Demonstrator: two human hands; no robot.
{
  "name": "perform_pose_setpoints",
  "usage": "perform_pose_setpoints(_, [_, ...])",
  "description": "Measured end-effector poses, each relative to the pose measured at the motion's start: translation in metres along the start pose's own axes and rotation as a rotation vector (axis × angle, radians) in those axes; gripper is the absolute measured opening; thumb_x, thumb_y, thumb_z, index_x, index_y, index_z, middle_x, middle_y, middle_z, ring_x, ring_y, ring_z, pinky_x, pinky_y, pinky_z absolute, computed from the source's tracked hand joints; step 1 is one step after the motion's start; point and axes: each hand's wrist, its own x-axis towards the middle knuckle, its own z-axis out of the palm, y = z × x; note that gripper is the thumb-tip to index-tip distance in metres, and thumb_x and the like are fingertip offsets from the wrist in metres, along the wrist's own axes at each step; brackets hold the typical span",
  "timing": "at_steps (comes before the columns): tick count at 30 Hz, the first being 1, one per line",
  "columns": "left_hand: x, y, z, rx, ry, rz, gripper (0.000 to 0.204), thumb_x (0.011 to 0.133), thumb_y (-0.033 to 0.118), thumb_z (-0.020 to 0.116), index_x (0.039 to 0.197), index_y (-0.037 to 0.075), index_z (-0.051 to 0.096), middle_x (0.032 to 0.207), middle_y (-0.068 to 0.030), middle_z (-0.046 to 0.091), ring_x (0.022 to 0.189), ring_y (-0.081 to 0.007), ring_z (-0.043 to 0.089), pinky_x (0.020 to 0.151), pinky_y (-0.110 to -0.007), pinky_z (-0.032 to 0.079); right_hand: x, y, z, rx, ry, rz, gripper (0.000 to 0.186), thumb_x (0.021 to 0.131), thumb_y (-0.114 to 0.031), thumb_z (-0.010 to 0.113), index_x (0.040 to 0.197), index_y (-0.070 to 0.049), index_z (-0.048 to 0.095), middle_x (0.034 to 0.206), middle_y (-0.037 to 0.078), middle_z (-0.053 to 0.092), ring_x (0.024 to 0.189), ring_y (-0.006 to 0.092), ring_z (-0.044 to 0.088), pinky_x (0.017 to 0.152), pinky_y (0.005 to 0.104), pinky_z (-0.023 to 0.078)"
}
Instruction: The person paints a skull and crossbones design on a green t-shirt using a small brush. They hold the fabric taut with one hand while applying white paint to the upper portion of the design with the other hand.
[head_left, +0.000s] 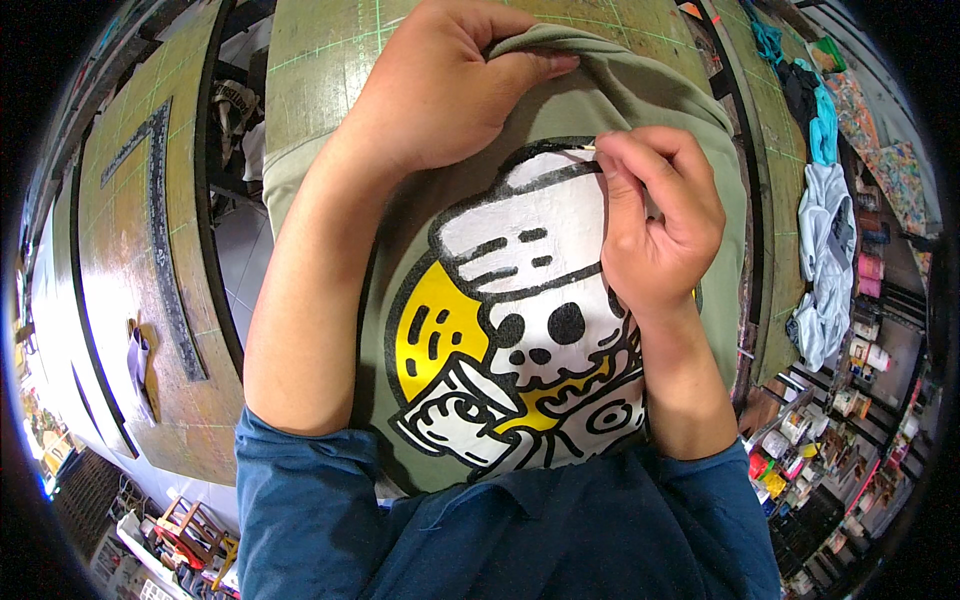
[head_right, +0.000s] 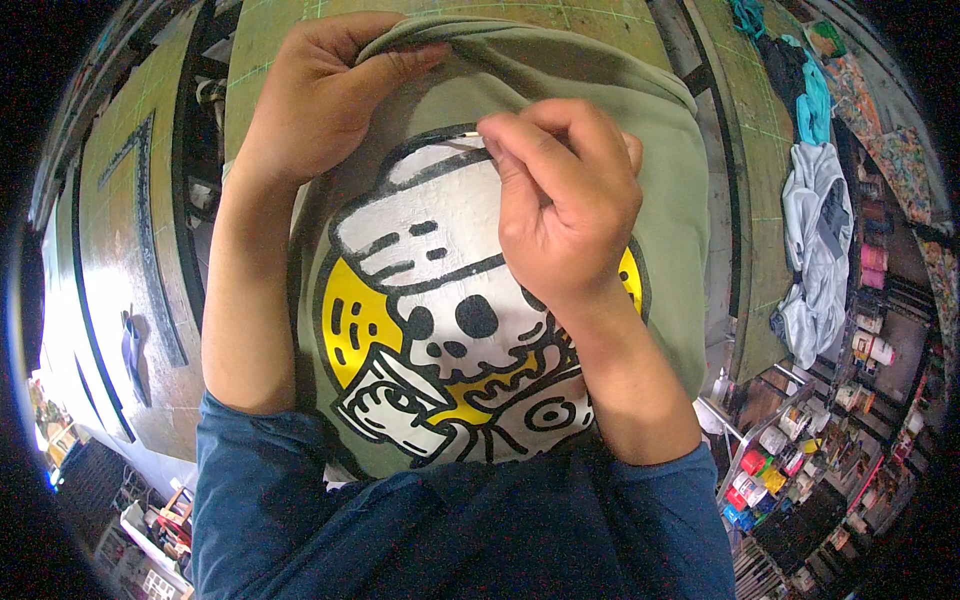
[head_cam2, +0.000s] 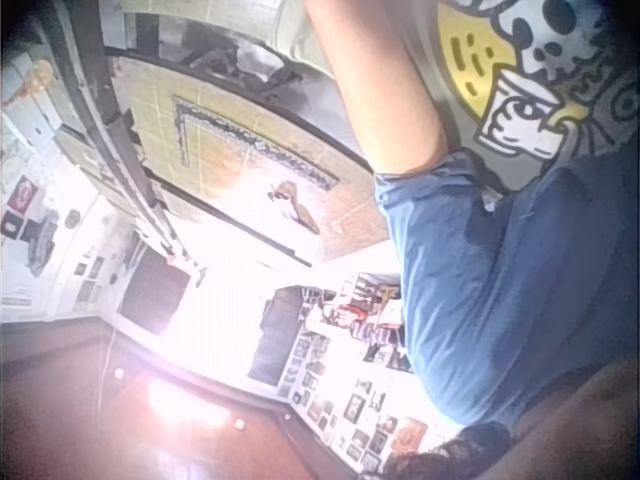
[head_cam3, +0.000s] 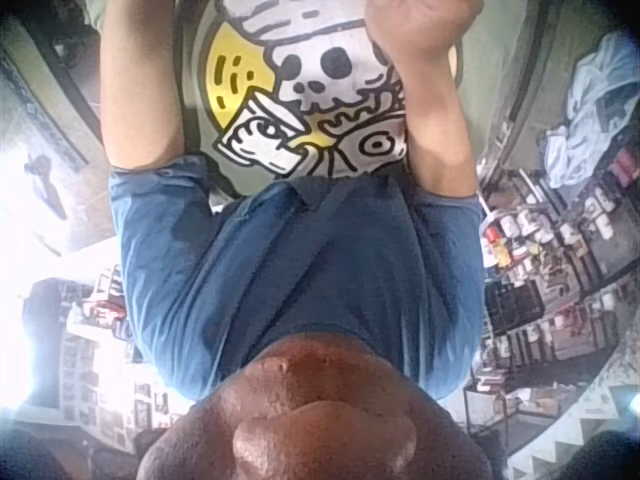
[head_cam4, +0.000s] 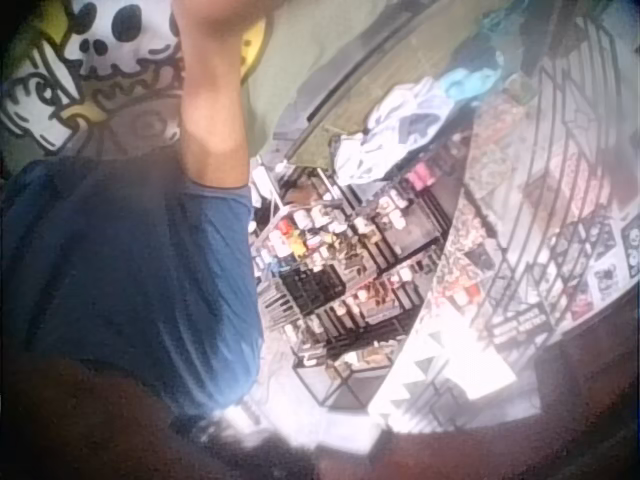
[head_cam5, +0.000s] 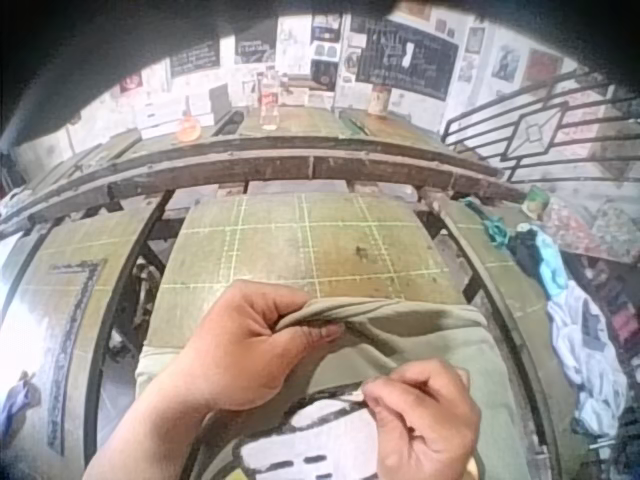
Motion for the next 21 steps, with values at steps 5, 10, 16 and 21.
perform_pose_setpoints(5, [-0.0015,0.002,0.0002,0.031,0.009,-0.004,0.018,0.096,0.001,0.062,0.109,-0.009,0.071,0.095,-0.0044,0.072,0.085,-0.0068,0.061,0.074,-0.021,0.049,0.0006,0.0001,-0.0003,-0.008,-0.002,-0.016,0.016,0.078,-0.002,0.077,0.091,-0.01,0.075,0.081,0.002,0.066,0.072,0.0186,0.062,0.072,0.0312,0.039])
perform_pose_setpoints(10, [-0.002,0.0037,0.0019,0.01,0.03,-0.028,0.017,0.096,0.001,0.062,0.107,-0.008,0.072,0.091,-0.0037,0.072,0.082,-0.0061,0.059,0.072,-0.021,0.049,0.0001,0.0003,0.001,0.011,0.012,0.013,0.016,0.078,-0.002,0.077,0.091,-0.01,0.075,0.081,0.002,0.066,0.072,0.0184,0.061,0.072,0.0309,0.039])
perform_pose_setpoints(16, [-0.0017,0.0056,0.0007,0.067,0.042,-0.041,0.016,0.096,0.001,0.063,0.106,-0.008,0.073,0.088,-0.0028,0.071,0.079,-0.0057,0.058,0.069,-0.021,0.048,0.0004,0.0007,0.0008,-0.016,0.009,-0.017,0.015,0.078,-0.002,0.077,0.091,-0.01,0.075,0.081,0.002,0.066,0.071,0.0183,0.061,0.071,0.0305,0.039])
perform_pose_setpoints(21, [-0.0016,0.0045,0.0012,0.015,0.021,-0.029,0.017,0.096,0.001,0.063,0.107,-0.008,0.072,0.09,-0.0034,0.072,0.081,-0.0061,0.059,0.072,-0.021,0.049,0.0005,-0.0006,0.0006,-0.002,0.022,-0.01,0.015,0.078,-0.001,0.076,0.091,-0.01,0.075,0.08,0.002,0.066,0.07,0.0185,0.061,0.071,0.0304,0.039])
